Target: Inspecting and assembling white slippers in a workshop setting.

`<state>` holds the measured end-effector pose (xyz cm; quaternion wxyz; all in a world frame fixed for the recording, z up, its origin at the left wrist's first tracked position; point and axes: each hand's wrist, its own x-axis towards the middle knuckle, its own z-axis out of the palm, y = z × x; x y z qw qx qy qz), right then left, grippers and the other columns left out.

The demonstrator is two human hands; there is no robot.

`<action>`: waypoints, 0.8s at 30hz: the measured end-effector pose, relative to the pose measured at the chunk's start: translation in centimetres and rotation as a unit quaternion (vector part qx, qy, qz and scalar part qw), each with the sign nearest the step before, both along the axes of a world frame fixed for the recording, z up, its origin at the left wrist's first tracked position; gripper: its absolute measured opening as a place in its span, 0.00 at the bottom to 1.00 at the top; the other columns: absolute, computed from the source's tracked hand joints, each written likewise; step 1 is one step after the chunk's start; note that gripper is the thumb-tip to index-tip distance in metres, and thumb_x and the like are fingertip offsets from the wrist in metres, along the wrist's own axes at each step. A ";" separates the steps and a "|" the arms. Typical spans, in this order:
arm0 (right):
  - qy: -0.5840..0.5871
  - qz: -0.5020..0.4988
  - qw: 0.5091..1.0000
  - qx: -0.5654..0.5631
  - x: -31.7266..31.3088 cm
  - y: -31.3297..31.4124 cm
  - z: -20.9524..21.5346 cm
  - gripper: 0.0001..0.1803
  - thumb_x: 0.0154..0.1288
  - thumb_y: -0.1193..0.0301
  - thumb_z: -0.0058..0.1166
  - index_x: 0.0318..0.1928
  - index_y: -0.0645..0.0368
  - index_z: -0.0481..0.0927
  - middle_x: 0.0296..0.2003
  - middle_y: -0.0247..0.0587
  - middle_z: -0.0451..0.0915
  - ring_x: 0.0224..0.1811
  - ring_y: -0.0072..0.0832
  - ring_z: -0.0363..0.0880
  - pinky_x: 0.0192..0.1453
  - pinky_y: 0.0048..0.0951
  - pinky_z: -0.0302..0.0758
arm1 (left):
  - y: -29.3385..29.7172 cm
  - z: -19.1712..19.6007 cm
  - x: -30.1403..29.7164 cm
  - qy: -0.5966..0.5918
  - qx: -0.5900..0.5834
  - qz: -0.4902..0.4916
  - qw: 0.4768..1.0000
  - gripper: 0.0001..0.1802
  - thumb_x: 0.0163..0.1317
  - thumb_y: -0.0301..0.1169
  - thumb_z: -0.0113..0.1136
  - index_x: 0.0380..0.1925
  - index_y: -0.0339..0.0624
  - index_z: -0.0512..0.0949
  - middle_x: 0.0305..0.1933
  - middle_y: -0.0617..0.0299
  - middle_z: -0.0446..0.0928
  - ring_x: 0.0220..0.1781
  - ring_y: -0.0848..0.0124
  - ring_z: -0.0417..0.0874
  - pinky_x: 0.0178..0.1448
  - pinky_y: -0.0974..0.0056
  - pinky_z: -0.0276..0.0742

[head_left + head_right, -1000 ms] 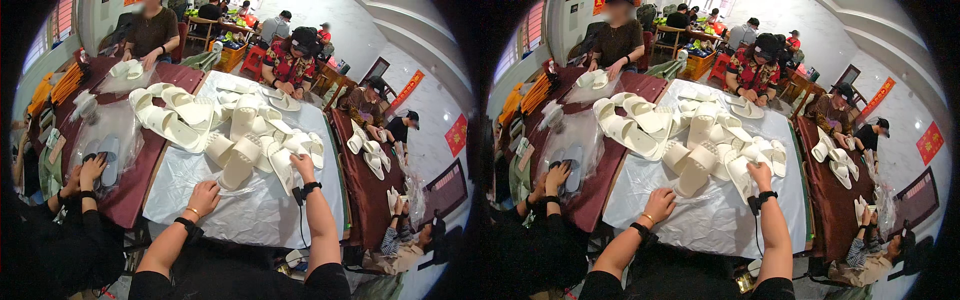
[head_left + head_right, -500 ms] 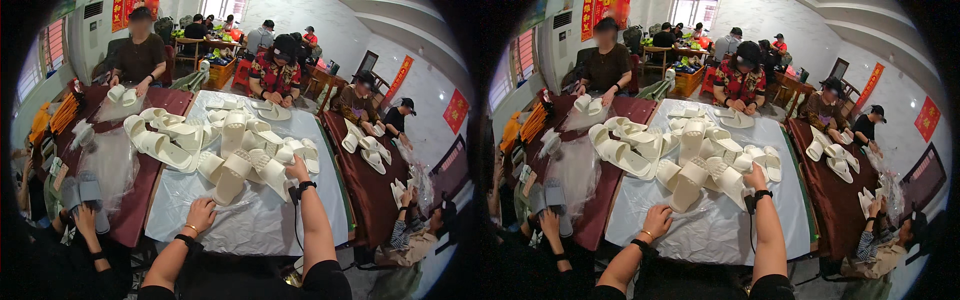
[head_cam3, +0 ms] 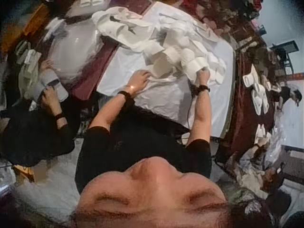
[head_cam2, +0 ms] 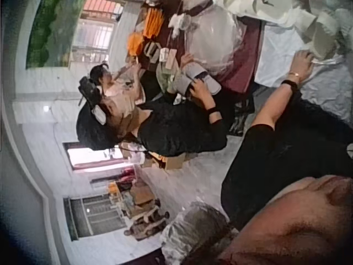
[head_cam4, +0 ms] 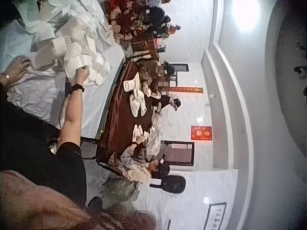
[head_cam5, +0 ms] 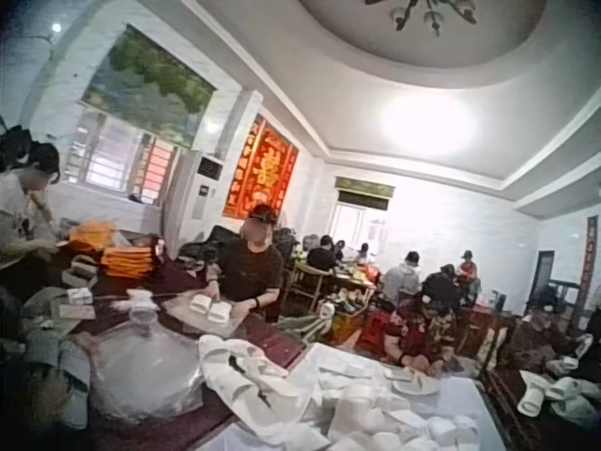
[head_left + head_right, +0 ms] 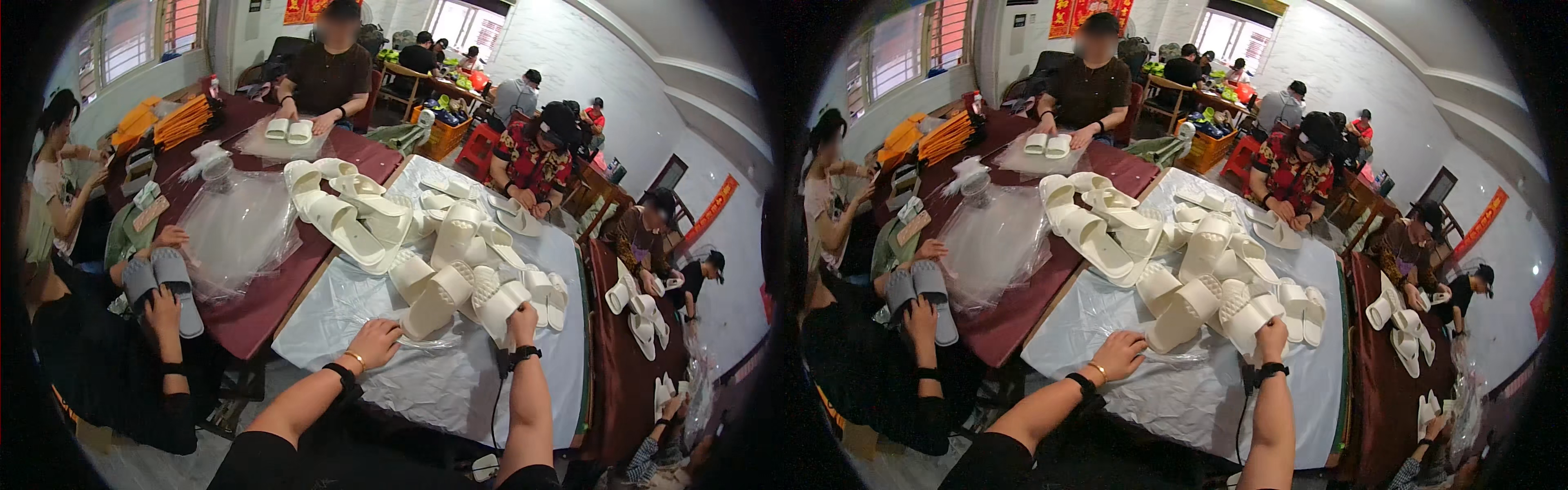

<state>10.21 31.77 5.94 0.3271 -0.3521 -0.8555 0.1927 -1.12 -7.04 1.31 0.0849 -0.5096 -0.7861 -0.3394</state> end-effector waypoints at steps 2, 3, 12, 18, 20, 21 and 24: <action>0.017 0.035 0.997 -0.068 0.3 -2.3 2.0 0.08 0.48 0.75 0.51 0.25 0.68 0.79 0.22 0.58 0.78 0.24 0.49 0.78 0.31 0.42 0.72 | -0.8 -0.7 0.0 -0.008 -0.004 0.014 1.000 0.16 0.56 0.35 0.58 0.45 0.44 0.76 0.51 0.58 0.74 0.56 0.59 0.72 0.61 0.54 0.65; 0.016 0.016 1.000 -0.011 1.3 -2.2 3.3 0.08 0.48 0.74 0.51 0.25 0.68 0.78 0.20 0.57 0.78 0.23 0.47 0.78 0.30 0.41 0.72 | -0.2 -0.7 0.0 -0.010 0.003 0.000 1.000 0.16 0.56 0.35 0.58 0.45 0.44 0.76 0.51 0.58 0.74 0.56 0.59 0.72 0.61 0.54 0.65; -0.024 0.095 0.994 0.050 -3.9 -4.5 14.3 0.15 0.52 0.66 0.51 0.24 0.68 0.79 0.18 0.53 0.78 0.21 0.42 0.79 0.29 0.41 0.72 | 0.3 -0.5 -0.1 0.008 -0.010 0.010 1.000 0.16 0.55 0.36 0.59 0.44 0.44 0.76 0.52 0.58 0.74 0.56 0.58 0.72 0.62 0.54 0.65; 0.226 0.285 0.922 -0.133 -16.4 -10.3 22.4 0.22 0.53 0.68 0.58 0.48 0.66 0.79 0.36 0.52 0.82 0.36 0.39 0.83 0.43 0.31 0.76 | 0.1 -0.5 -0.4 -0.006 -0.016 -0.005 1.000 0.16 0.56 0.35 0.58 0.44 0.44 0.76 0.52 0.57 0.73 0.55 0.57 0.72 0.61 0.53 0.65; 0.082 0.251 0.964 0.038 -16.7 -9.9 21.5 0.27 0.52 0.66 0.62 0.52 0.64 0.76 0.40 0.53 0.82 0.40 0.42 0.82 0.45 0.34 0.76 | 0.7 -0.2 -0.2 -0.011 -0.024 0.000 1.000 0.16 0.56 0.35 0.59 0.45 0.44 0.76 0.52 0.58 0.73 0.55 0.57 0.72 0.60 0.53 0.65; 0.033 0.240 0.966 0.089 -16.3 -11.1 20.0 0.29 0.51 0.62 0.65 0.52 0.64 0.75 0.39 0.54 0.82 0.41 0.45 0.81 0.47 0.37 0.76 | 0.6 -0.3 -0.2 -0.024 -0.003 0.002 1.000 0.16 0.56 0.35 0.59 0.44 0.44 0.76 0.52 0.58 0.73 0.55 0.57 0.72 0.60 0.53 0.65; -0.220 0.194 0.953 0.073 -12.7 -12.6 14.0 0.33 0.46 0.51 0.68 0.46 0.64 0.77 0.40 0.56 0.81 0.45 0.48 0.80 0.47 0.42 0.76 | 0.5 -0.2 -0.2 -0.016 -0.009 0.001 1.000 0.15 0.56 0.36 0.59 0.44 0.44 0.76 0.52 0.58 0.73 0.55 0.58 0.71 0.61 0.53 0.64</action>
